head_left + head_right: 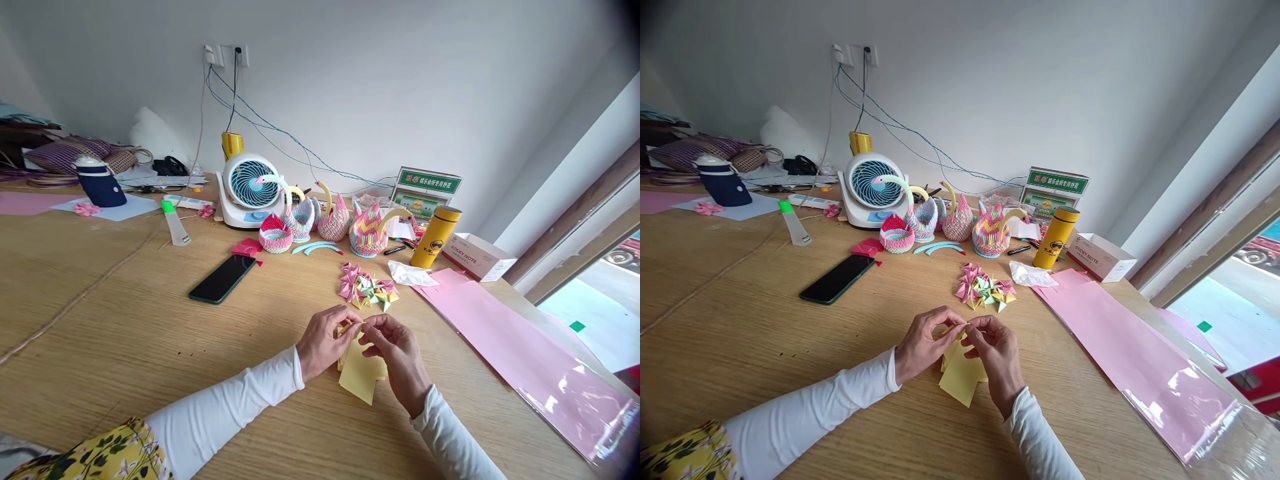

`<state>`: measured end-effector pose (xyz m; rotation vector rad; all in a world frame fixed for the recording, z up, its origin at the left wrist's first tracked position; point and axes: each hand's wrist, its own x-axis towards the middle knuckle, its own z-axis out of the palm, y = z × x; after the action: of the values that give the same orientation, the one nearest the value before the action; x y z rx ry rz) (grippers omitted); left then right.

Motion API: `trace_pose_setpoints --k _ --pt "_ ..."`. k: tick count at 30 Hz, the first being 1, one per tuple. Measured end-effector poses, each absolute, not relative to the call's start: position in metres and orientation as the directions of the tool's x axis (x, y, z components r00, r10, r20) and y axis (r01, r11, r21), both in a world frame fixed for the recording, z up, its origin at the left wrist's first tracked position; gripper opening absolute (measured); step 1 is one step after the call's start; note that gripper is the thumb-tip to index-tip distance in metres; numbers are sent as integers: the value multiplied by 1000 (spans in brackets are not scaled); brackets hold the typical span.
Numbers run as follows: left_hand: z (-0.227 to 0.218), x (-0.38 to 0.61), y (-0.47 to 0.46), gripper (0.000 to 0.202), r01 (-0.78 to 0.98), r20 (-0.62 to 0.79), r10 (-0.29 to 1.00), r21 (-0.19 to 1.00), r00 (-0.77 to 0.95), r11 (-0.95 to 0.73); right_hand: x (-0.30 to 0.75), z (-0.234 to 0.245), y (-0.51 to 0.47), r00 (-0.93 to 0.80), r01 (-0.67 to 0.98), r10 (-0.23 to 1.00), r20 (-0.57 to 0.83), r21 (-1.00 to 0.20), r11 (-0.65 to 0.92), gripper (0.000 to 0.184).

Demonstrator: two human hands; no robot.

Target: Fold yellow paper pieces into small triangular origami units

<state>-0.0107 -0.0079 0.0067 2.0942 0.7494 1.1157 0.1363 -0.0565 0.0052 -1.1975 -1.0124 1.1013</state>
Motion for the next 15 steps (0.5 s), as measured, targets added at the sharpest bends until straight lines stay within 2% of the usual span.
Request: trace_pose_setpoints --k 4,7,12,15 --pt "5 -12 -7 14 160 500 705 748 503 -645 139 4 -57 121 -79 990 66 -994 76 28" --pt "6 -11 -7 12 124 465 729 796 503 -593 141 4 -56 118 -54 990 73 -995 79 28" --pt "5 -6 -7 20 6 276 813 946 513 -325 142 2 -55 140 -85 986 92 -991 105 27" --pt "5 -5 -6 28 -107 173 810 985 560 -136 144 0 -55 157 -107 982 106 -987 124 25"
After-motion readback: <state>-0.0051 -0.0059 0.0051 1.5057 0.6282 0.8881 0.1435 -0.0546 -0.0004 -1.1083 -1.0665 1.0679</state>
